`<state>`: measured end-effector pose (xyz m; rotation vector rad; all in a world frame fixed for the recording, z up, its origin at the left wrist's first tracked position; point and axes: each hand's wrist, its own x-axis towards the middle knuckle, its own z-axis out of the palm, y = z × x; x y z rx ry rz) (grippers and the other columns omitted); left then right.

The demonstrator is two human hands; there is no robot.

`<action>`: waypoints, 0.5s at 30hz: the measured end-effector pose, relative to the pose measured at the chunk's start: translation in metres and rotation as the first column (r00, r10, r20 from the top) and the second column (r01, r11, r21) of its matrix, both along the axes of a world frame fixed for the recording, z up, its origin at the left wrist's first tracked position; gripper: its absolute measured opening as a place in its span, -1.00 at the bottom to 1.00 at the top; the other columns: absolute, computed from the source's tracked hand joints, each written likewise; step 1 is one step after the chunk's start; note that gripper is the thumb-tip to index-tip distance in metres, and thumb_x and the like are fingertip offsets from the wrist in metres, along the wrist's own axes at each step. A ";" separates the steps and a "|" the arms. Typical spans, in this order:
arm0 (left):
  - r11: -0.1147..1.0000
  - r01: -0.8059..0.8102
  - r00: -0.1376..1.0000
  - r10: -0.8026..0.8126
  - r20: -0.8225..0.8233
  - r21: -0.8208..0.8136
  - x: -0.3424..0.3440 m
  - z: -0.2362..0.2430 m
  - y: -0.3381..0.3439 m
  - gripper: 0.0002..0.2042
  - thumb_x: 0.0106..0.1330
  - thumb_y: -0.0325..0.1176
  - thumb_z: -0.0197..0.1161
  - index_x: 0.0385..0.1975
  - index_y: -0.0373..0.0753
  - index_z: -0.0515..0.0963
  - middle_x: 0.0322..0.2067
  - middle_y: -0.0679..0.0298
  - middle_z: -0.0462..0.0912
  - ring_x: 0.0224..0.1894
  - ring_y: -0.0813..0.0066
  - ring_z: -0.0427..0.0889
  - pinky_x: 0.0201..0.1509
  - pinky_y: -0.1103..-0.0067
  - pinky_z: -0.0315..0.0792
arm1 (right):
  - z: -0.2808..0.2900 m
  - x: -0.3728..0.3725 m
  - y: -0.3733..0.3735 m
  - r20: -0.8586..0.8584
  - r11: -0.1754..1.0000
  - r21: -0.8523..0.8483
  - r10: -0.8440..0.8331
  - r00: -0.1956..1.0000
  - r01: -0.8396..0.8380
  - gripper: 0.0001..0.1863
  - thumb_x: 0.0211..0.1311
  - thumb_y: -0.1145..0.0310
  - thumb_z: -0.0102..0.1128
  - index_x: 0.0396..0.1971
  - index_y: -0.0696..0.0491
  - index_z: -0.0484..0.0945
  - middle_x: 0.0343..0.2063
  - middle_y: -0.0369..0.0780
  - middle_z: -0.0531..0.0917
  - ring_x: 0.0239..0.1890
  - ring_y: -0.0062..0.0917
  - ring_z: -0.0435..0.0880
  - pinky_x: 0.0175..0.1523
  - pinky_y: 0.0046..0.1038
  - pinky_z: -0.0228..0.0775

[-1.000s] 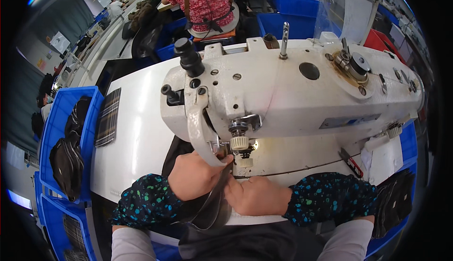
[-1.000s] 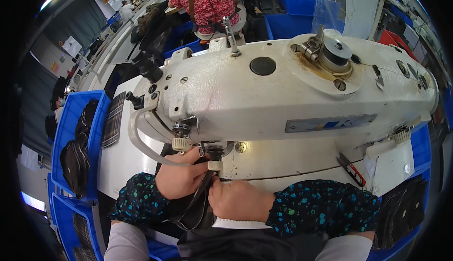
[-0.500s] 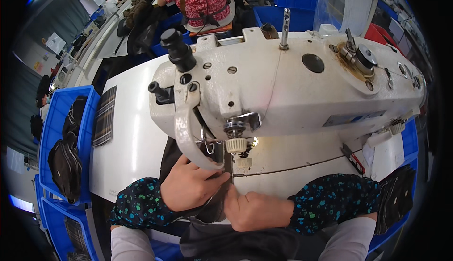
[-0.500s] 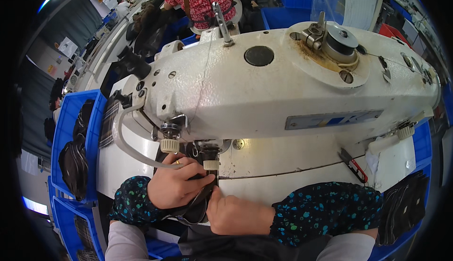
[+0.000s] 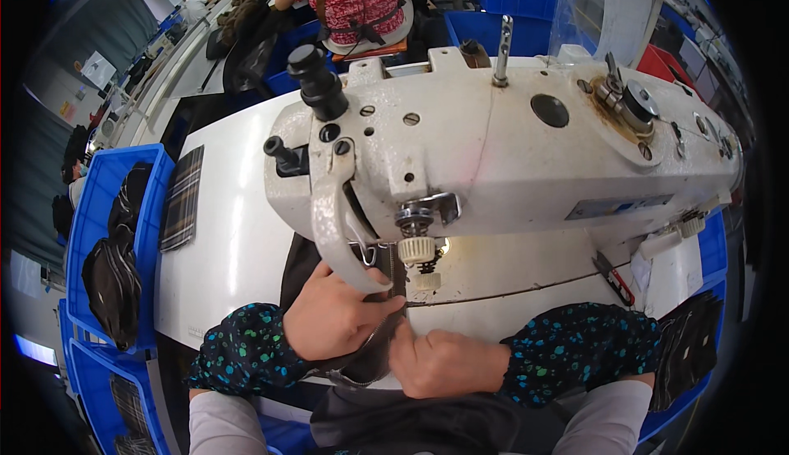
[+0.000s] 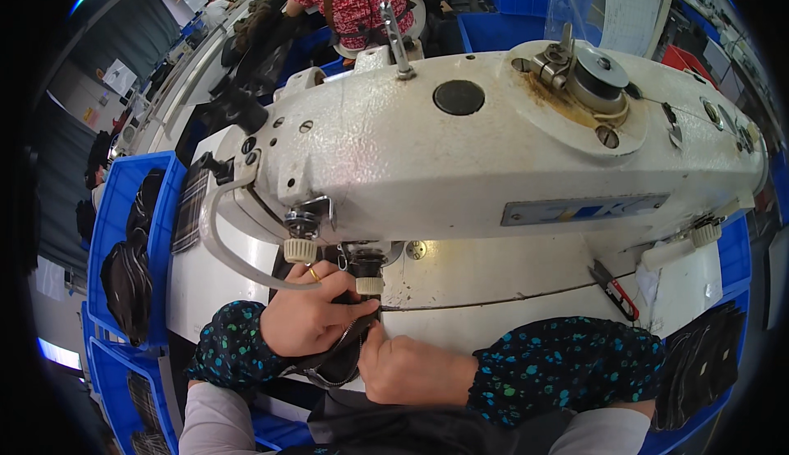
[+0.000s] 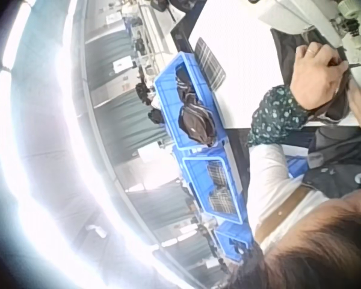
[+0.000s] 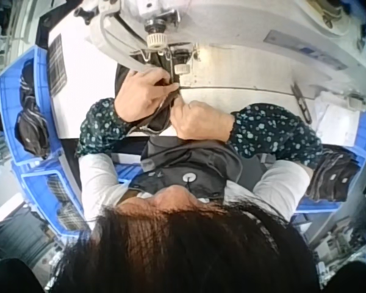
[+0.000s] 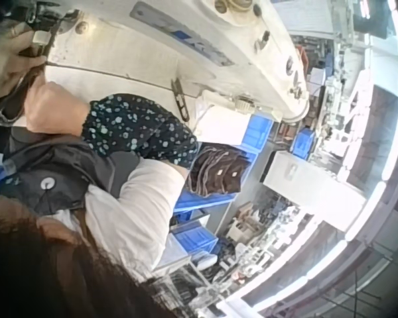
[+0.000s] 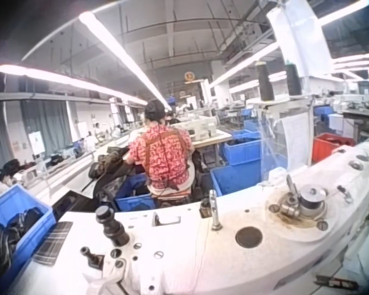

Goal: The person sews fabric pieces with zippers using a sewing machine, receives additional fabric components from a coworker, and stitches along the edges of the fabric items.

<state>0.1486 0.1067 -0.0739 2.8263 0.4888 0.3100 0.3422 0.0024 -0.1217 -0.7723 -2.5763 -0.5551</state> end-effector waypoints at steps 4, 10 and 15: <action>0.999 0.036 0.995 -0.035 0.092 -0.013 0.002 -0.006 0.019 -0.64 -0.08 -0.47 0.38 -0.19 -0.05 0.76 -0.28 0.31 0.53 -0.23 0.24 0.52 -0.27 0.35 0.39 | -0.004 0.001 0.013 -0.003 0.997 0.046 -0.067 0.998 0.067 -0.74 -0.04 0.36 0.15 -0.45 0.26 0.64 -0.41 0.09 0.72 -0.72 -0.65 0.48 -0.65 -0.62 0.23; 1.000 -0.023 0.988 0.024 0.151 -0.007 0.012 -0.003 0.036 -0.77 0.01 -0.50 0.40 -0.28 -0.18 0.75 -0.41 0.14 0.52 -0.35 0.10 0.57 -0.34 0.33 0.43 | -0.010 0.005 0.029 0.019 0.990 0.012 -0.142 0.990 0.142 -0.75 -0.02 0.37 0.16 -0.42 0.24 0.64 -0.30 0.12 0.72 -0.71 -0.63 0.52 -0.61 -0.59 0.34; 0.996 -0.006 0.998 0.011 0.056 -0.086 0.000 -0.010 0.043 -0.64 0.13 -0.44 0.36 -0.02 -0.10 0.69 -0.09 0.17 0.67 -0.06 0.06 0.62 0.06 0.27 0.50 | -0.014 0.007 0.038 -0.201 0.995 -0.094 -0.059 0.978 0.041 -0.84 -0.01 0.37 0.19 -0.67 0.10 0.52 -0.70 -0.30 0.37 -0.73 -0.59 0.41 -0.66 -0.52 0.22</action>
